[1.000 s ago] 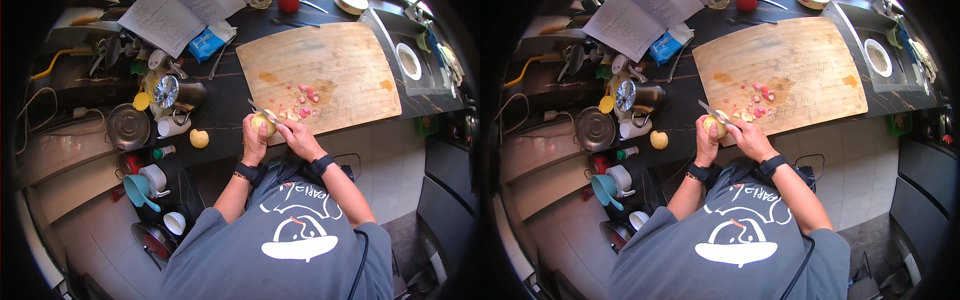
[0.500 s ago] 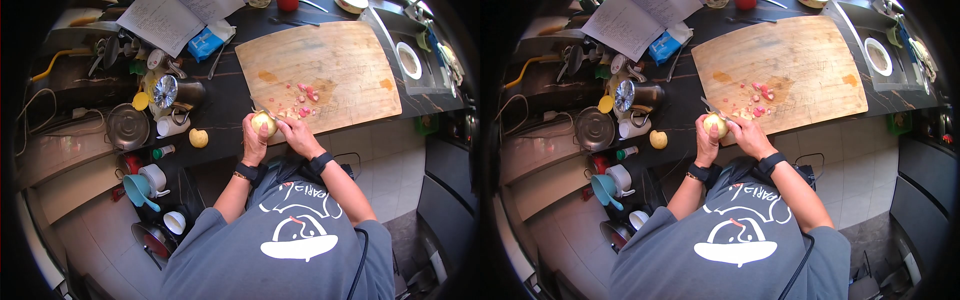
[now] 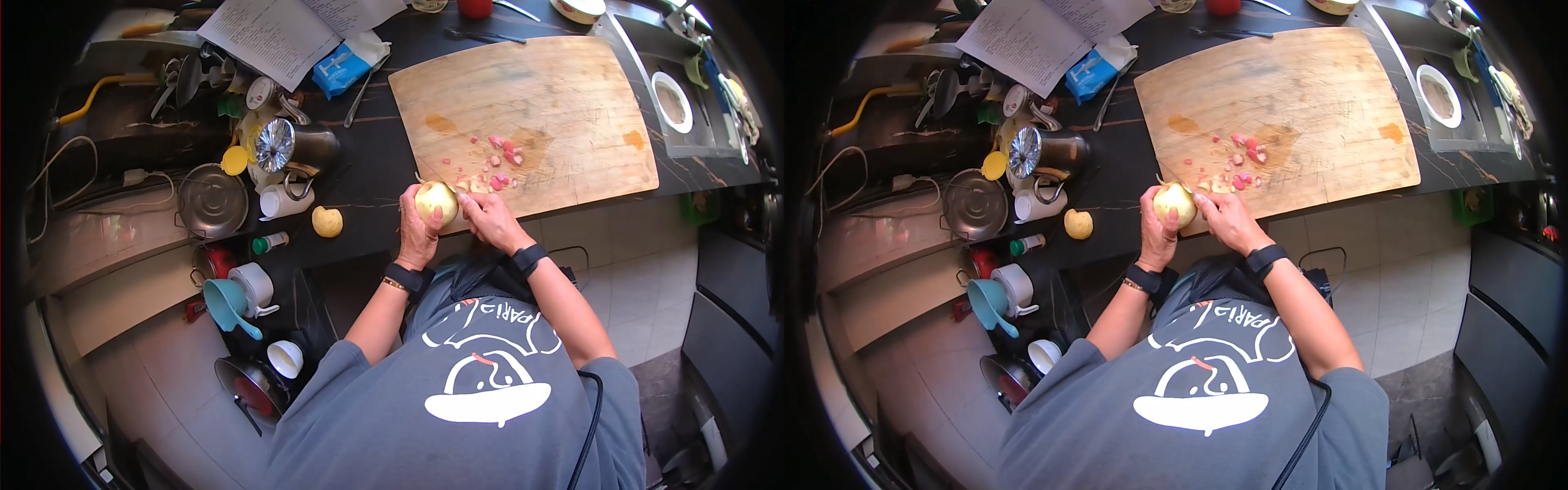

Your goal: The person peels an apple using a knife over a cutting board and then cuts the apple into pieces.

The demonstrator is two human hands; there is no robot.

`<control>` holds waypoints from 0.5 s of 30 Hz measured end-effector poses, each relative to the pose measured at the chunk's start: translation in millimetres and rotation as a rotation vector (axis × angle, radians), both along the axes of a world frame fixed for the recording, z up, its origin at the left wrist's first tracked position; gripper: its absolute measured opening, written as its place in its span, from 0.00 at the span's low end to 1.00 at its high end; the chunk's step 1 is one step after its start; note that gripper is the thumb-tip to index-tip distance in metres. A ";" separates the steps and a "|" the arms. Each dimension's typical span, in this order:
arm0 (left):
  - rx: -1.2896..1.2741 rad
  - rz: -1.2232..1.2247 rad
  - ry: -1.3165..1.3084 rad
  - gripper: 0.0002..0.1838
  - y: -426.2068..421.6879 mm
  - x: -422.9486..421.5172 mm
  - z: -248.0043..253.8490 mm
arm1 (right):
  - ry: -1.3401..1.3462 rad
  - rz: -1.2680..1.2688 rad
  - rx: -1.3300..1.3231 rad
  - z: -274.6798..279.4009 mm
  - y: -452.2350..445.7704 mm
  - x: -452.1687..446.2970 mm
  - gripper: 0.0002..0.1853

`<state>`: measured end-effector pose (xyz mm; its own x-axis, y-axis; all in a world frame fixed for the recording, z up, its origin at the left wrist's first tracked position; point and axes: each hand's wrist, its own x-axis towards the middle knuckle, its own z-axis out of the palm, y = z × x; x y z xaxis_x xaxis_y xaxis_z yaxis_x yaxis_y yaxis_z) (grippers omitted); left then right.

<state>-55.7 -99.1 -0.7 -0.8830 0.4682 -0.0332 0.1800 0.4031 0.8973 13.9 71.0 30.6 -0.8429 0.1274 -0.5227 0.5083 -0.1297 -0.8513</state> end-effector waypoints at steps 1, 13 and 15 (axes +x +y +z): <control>-0.009 -0.006 0.019 0.46 -0.8 -0.1 -1.7 | -0.002 0.000 0.017 -2.0 -0.5 0.2 0.23; 0.063 -0.051 -0.082 0.44 -12.0 1.0 4.1 | 0.203 0.003 0.256 4.9 -6.0 8.5 0.16; 0.085 -0.021 -0.104 0.43 -10.3 4.5 6.8 | 0.238 0.020 0.295 5.9 -4.9 10.3 0.15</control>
<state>-51.2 -109.5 6.2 -0.8671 0.4912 -0.0833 0.0919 0.3221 0.9422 24.2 66.1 36.5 -0.9403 0.2251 -0.2552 0.2916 0.1467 -0.9452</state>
